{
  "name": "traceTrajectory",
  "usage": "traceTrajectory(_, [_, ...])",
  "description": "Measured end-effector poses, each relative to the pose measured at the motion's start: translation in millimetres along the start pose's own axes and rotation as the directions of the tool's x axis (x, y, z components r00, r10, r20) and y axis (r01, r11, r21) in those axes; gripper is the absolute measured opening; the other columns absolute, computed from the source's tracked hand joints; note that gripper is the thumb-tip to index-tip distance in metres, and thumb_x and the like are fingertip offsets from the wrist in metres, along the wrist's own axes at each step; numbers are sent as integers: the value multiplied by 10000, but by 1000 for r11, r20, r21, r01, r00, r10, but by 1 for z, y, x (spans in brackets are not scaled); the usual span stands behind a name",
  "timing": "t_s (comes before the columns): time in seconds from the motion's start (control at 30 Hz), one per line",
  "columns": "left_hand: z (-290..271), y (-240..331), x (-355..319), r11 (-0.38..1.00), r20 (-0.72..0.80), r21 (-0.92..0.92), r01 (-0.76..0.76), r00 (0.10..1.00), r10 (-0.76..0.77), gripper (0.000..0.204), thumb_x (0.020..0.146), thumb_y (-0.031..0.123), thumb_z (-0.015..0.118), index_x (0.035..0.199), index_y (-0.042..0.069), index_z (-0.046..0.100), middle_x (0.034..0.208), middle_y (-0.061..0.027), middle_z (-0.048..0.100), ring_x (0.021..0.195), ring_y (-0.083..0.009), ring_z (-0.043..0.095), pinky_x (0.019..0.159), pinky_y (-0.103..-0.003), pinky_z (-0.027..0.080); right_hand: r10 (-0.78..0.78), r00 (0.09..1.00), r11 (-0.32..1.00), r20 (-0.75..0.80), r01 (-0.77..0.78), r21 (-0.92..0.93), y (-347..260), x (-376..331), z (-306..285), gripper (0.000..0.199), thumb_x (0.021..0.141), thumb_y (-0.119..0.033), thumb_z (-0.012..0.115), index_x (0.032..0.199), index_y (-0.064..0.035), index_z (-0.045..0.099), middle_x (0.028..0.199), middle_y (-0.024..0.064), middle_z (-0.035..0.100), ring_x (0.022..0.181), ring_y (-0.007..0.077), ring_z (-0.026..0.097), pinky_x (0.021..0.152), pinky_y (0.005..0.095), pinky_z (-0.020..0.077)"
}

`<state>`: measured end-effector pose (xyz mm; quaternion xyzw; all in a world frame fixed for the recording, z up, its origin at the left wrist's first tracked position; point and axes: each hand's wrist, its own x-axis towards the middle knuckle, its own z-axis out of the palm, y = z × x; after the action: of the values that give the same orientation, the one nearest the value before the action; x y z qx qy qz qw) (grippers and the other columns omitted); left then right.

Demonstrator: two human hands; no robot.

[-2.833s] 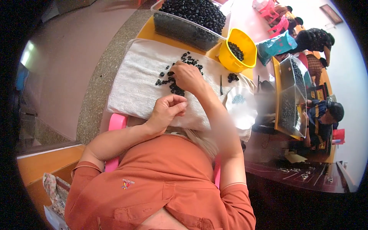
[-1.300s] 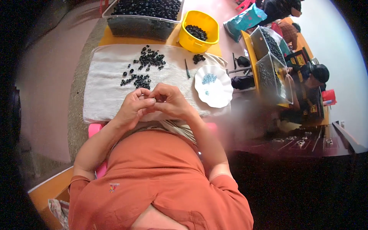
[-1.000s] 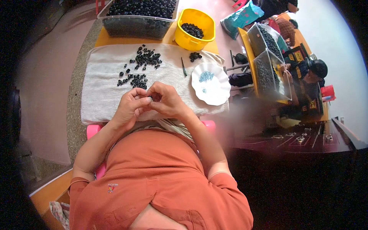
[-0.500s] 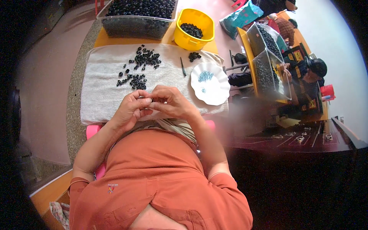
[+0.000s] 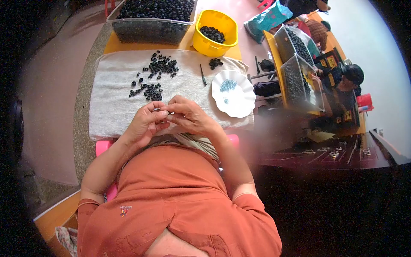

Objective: The recorder is picking small black parts from a pile on a white cloth and placing them into a plastic bag at a manual workstation.

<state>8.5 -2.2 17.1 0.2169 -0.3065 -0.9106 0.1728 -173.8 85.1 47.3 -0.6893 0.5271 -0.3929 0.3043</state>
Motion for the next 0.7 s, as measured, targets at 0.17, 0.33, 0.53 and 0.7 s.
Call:
traceTrajectory(0.17, [2, -3, 0, 999, -35, -20, -30, 999, 29, 235, 889, 87, 678, 1092, 67, 561, 974, -21, 625, 869, -101, 619, 785, -269, 562, 15, 1000, 1000, -11, -15, -6, 2, -3, 4, 256, 877, -27, 664, 1133, -27, 676, 945, 91, 613, 867, 186, 592, 749, 297, 468])
traceTrajectory(0.33, [-3, -4, 4, 995, -125, -7, -95, 988, 93, 194, 896, 81, 670, 1075, 69, 594, 945, -17, 641, 832, -99, 612, 766, -260, 552, -16, 984, 999, -177, 9, -43, -5, -13, -11, 221, 837, 38, 687, 1055, 2, 685, 934, 87, 619, 806, 135, 596, 667, 248, 475])
traceTrajectory(0.53, [-2, -4, 3, 997, -135, 7, -78, 988, 78, 145, 897, 95, 678, 1030, 72, 626, 941, -11, 645, 804, -89, 610, 762, -256, 555, 49, 902, 892, -429, -233, -388, 17, -45, -76, 169, 812, 26, 710, 981, 15, 702, 902, 96, 677, 765, 124, 662, 682, 232, 520])
traceTrajectory(0.7, [1, -7, 2, 997, -135, 22, -71, 988, 73, 144, 897, 100, 681, 1029, 74, 631, 927, -10, 651, 800, -84, 616, 757, -258, 561, 267, 890, 657, -370, -449, -605, 36, -58, -106, 178, 836, -148, 673, 991, -81, 732, 1032, 93, 690, 902, 309, 667, 815, 384, 518])
